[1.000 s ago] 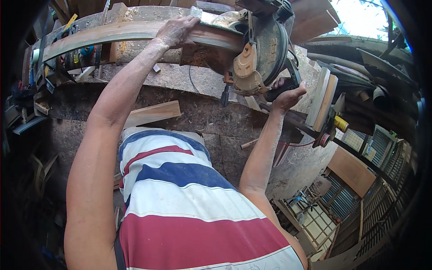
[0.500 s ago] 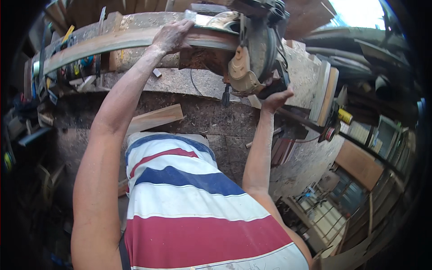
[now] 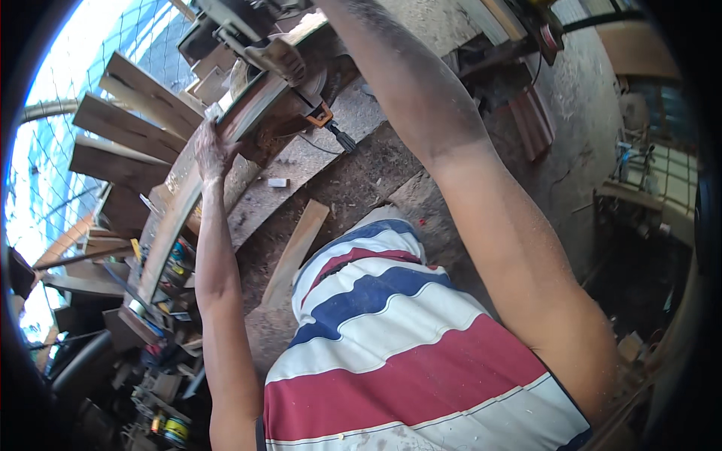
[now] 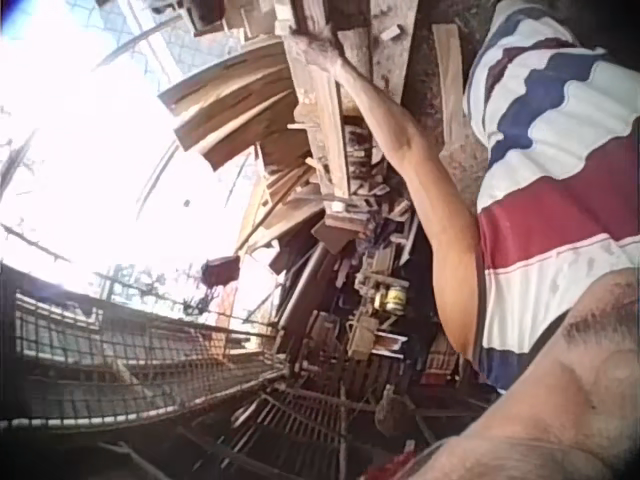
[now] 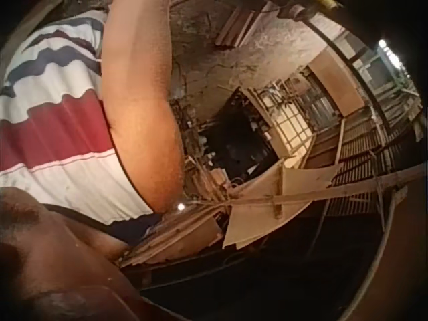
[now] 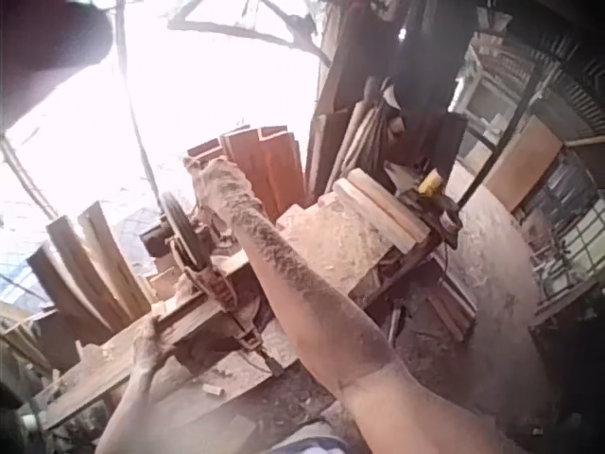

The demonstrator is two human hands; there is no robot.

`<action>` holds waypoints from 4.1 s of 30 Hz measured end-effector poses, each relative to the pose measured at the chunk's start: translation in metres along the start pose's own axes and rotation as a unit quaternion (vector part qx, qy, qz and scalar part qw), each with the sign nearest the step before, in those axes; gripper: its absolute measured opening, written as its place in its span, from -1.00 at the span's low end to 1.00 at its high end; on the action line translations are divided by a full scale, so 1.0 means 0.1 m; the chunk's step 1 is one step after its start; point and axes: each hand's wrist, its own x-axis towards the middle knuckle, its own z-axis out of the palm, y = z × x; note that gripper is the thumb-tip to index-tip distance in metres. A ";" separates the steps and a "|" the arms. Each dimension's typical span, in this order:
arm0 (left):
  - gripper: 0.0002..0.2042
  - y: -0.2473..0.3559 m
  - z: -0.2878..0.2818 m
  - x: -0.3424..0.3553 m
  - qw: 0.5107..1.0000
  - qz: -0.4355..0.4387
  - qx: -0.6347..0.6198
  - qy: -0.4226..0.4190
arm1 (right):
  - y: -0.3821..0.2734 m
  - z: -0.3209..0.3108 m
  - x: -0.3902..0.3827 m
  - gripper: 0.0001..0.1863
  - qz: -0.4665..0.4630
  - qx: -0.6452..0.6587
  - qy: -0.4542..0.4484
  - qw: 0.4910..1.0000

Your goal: Cutting wooden boards using a miter saw and marking measurements with a pencil.

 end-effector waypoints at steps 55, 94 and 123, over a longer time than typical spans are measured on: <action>-0.44 0.49 0.55 -3.39 0.962 -0.102 -0.066 -0.245 | 2.14 0.25 -5.23 -0.21 -0.190 -0.187 -0.374 0.888; -0.31 1.44 0.99 -3.00 0.992 0.024 0.007 -0.127 | 3.10 1.14 -4.66 -0.19 0.225 0.036 -0.180 0.957; -0.11 1.42 0.79 -2.98 0.991 0.031 -0.042 -0.123 | 2.94 0.84 -4.29 -0.49 0.215 0.093 -0.264 0.936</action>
